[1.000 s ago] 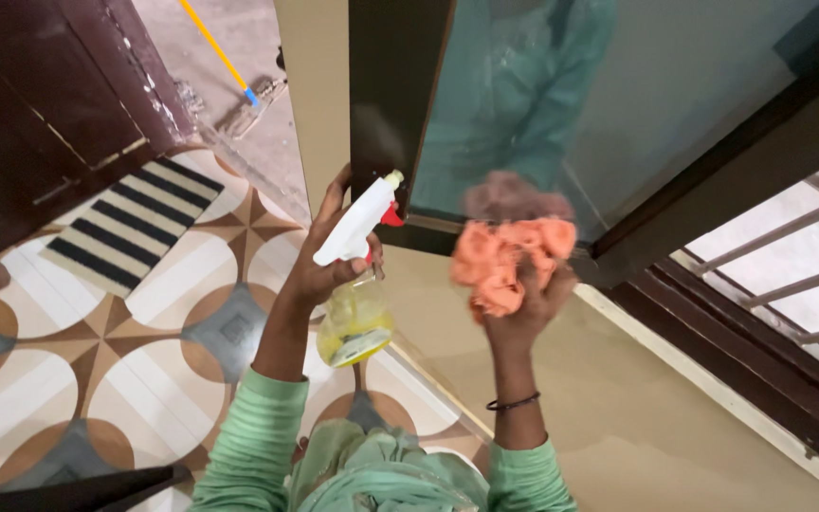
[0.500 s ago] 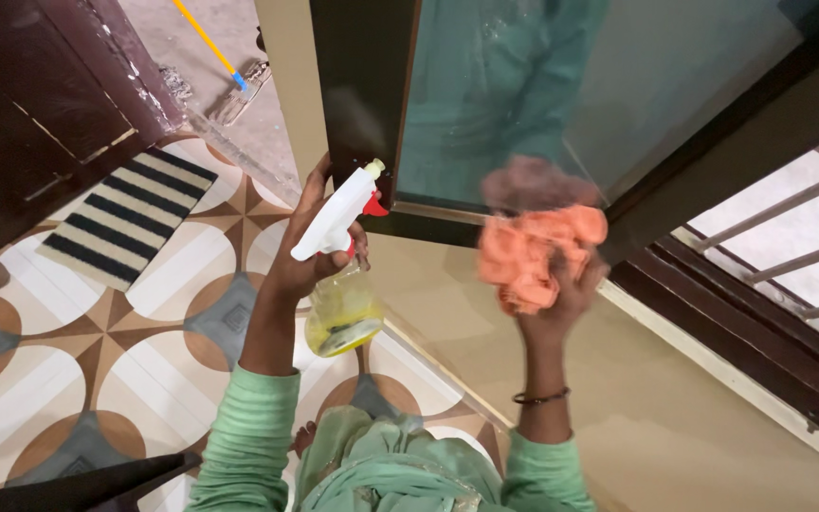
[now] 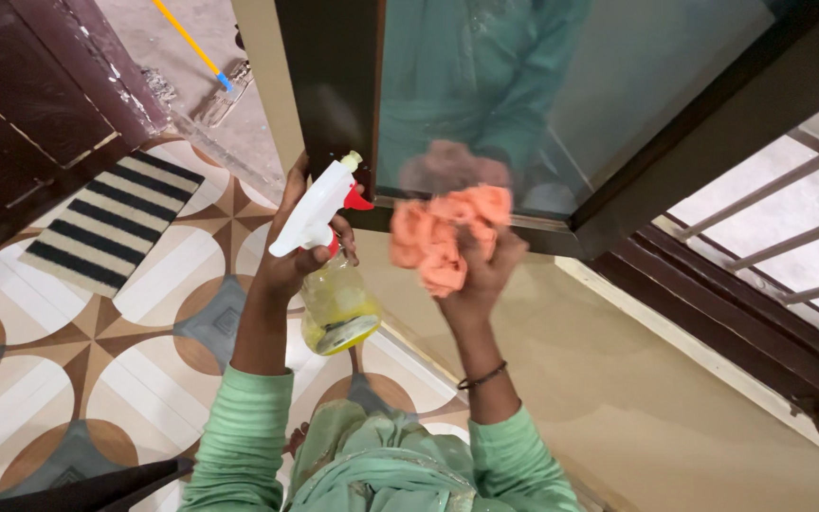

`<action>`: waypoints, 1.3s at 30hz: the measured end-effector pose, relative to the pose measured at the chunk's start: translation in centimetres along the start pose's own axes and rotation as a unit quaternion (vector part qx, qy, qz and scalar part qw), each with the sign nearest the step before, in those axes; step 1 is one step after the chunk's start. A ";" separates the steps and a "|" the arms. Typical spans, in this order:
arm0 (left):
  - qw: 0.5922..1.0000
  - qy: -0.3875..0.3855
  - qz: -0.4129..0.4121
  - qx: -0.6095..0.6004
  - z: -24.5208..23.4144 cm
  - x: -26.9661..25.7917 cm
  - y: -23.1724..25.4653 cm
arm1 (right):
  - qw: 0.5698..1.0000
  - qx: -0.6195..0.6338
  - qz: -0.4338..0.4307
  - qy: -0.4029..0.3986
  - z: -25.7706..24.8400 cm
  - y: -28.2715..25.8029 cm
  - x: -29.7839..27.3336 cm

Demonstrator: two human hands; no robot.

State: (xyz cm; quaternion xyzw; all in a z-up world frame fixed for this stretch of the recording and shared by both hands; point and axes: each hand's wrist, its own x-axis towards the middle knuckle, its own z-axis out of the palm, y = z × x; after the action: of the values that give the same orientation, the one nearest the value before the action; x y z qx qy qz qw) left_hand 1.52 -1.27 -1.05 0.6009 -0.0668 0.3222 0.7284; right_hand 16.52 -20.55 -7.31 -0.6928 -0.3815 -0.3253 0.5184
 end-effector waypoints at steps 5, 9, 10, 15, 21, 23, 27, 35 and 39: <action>1.000 -0.019 0.006 0.006 -0.4 -0.2 0.5 | 0.995 -0.023 -0.085 -0.056 1.0 -1.5 -0.1; 1.000 -0.019 -0.013 0.006 -0.6 -0.1 0.7 | 0.999 -0.002 -0.028 -0.036 -2.3 2.5 -0.5; 1.000 -0.018 -0.009 0.007 -0.5 -0.1 0.6 | 0.984 0.134 0.114 0.032 -3.0 3.6 -0.2; 1.000 -0.011 0.002 -0.018 -0.5 -0.1 -0.2 | 0.993 -0.111 -0.019 0.039 -6.4 4.5 0.8; 1.000 0.011 0.002 -0.021 0.5 0.2 -0.3 | 0.995 -0.054 0.055 0.060 -2.5 3.8 -0.7; 1.000 0.014 0.003 -0.018 0.7 0.0 -0.2 | 0.996 -0.051 0.066 0.040 -1.5 3.1 -1.3; 1.000 0.016 0.010 -0.003 0.7 0.2 -0.1 | 0.999 -0.043 -0.014 -0.014 -0.3 0.0 -0.9; 1.000 -0.011 0.002 0.022 -0.3 0.0 0.5 | 0.998 -0.046 0.036 0.010 -1.6 3.1 -1.0; 1.000 -0.008 -0.010 0.013 -0.5 -0.2 0.4 | 0.992 -0.122 0.010 0.034 -5.8 4.2 0.1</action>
State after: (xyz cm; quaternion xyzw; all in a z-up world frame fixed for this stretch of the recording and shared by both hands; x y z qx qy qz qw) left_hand 1.01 -0.88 -0.99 0.6137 -0.0625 0.3106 0.7232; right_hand 19.83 -26.87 -7.74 -0.7432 -0.3147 -0.3875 0.4455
